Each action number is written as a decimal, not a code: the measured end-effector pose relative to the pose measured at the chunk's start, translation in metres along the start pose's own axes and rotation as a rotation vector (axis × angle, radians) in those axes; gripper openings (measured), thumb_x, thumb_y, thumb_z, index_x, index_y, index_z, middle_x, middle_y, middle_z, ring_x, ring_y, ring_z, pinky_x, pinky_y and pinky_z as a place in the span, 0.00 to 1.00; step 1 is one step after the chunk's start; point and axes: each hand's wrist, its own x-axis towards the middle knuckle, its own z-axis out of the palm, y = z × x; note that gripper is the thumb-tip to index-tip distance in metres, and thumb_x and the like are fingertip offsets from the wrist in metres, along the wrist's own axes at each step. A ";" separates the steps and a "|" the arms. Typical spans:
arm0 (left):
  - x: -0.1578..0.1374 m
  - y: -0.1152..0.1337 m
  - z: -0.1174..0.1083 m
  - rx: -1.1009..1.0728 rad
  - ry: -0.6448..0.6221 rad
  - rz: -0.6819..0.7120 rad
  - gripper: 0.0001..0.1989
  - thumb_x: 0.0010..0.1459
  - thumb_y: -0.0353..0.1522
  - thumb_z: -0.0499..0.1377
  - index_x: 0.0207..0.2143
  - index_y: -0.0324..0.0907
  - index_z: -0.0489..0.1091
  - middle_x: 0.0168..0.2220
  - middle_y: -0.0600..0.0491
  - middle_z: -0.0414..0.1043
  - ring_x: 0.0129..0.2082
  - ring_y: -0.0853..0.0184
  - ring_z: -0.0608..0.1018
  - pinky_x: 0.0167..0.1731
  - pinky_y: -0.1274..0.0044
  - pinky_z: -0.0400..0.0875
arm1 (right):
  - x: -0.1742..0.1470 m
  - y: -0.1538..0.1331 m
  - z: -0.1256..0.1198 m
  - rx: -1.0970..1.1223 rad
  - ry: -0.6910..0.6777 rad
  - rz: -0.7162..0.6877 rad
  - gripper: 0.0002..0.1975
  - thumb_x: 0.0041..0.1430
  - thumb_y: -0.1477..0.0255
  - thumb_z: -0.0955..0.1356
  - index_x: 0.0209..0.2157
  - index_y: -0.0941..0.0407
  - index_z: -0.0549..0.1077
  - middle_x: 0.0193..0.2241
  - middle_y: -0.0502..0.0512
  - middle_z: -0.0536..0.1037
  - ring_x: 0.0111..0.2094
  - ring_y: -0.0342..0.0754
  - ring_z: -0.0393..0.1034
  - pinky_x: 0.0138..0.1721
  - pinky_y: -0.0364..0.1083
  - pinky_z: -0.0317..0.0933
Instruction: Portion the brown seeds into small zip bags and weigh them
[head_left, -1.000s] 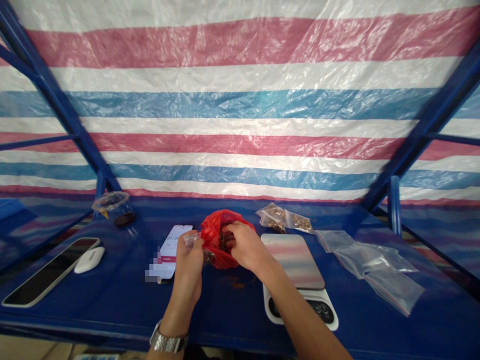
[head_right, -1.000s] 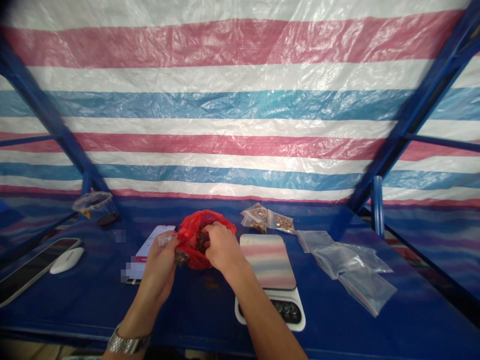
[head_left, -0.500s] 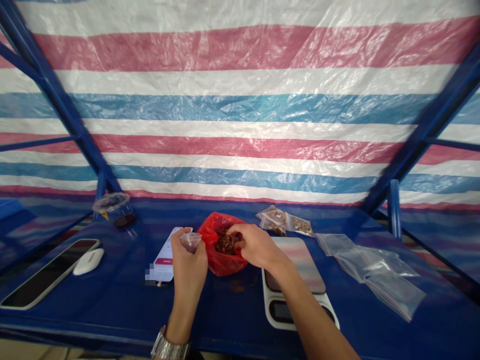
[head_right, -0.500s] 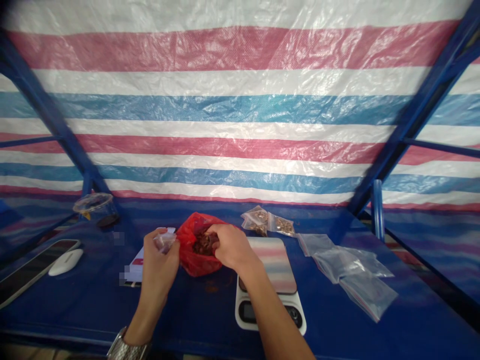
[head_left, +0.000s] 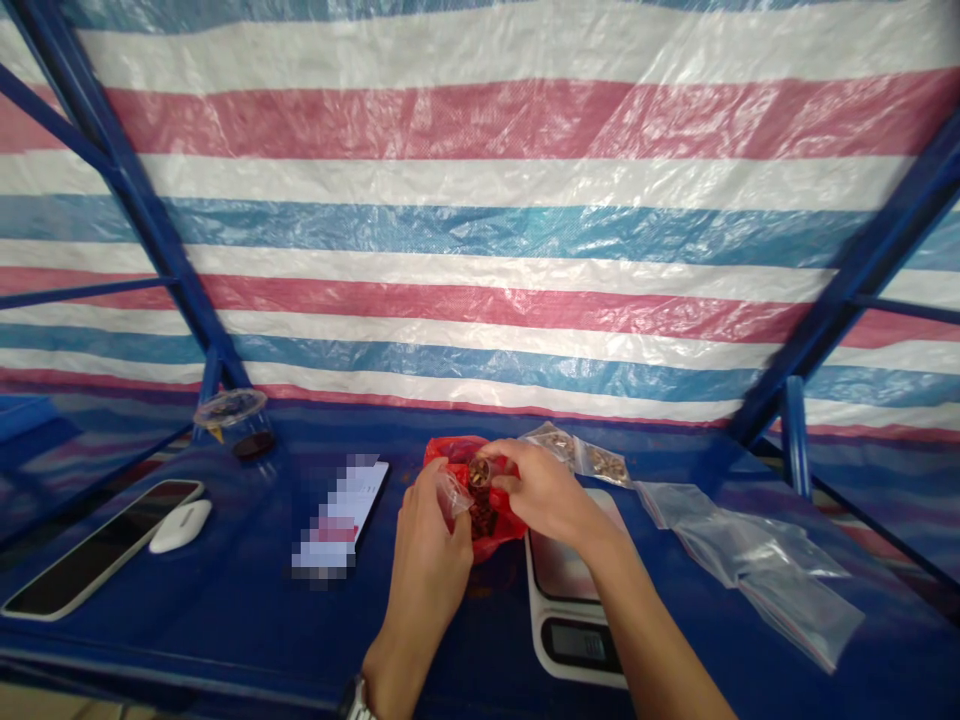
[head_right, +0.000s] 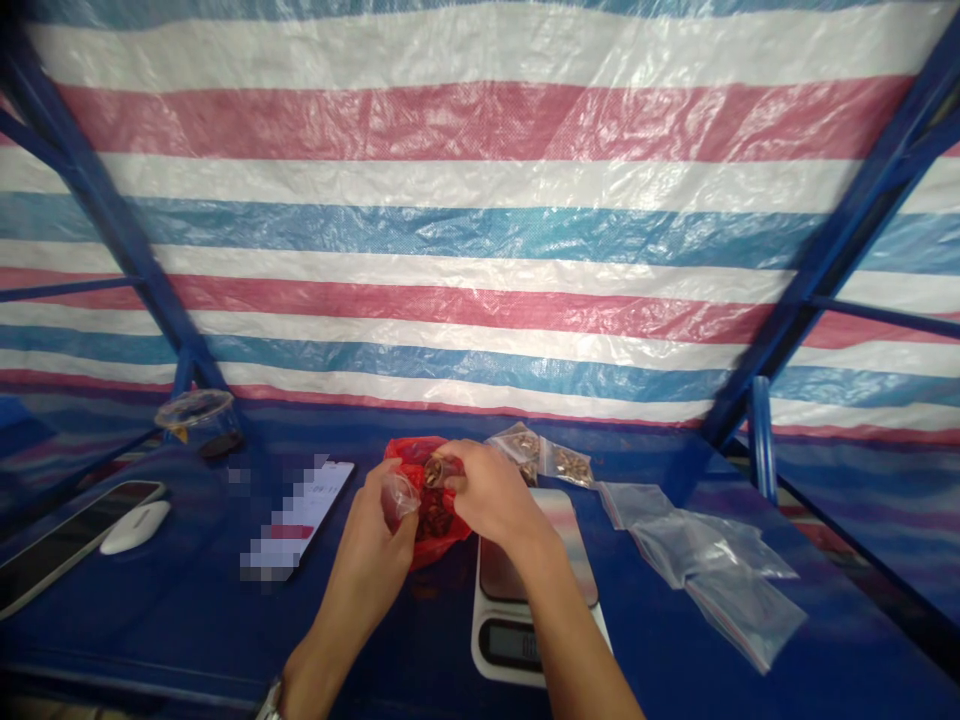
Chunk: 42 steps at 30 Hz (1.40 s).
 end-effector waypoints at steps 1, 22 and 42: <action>0.001 -0.001 0.000 0.008 -0.029 -0.035 0.23 0.54 0.25 0.60 0.54 0.43 0.72 0.51 0.41 0.77 0.52 0.48 0.77 0.56 0.56 0.68 | 0.000 -0.001 -0.002 0.024 0.006 -0.010 0.22 0.56 0.85 0.67 0.48 0.52 0.82 0.48 0.54 0.84 0.50 0.53 0.78 0.55 0.48 0.65; 0.004 -0.019 -0.002 0.179 -0.185 0.033 0.20 0.62 0.34 0.59 0.56 0.46 0.68 0.51 0.45 0.75 0.54 0.50 0.75 0.56 0.57 0.66 | -0.008 -0.038 -0.001 -0.165 -0.072 -0.114 0.23 0.53 0.90 0.63 0.42 0.54 0.79 0.48 0.55 0.77 0.45 0.48 0.76 0.49 0.44 0.62; 0.002 -0.018 -0.003 0.089 -0.231 0.079 0.22 0.64 0.31 0.57 0.60 0.49 0.65 0.59 0.46 0.74 0.60 0.53 0.73 0.62 0.57 0.60 | -0.012 -0.036 -0.004 -0.042 -0.068 -0.166 0.22 0.50 0.92 0.61 0.36 0.55 0.78 0.47 0.56 0.77 0.47 0.48 0.73 0.54 0.45 0.62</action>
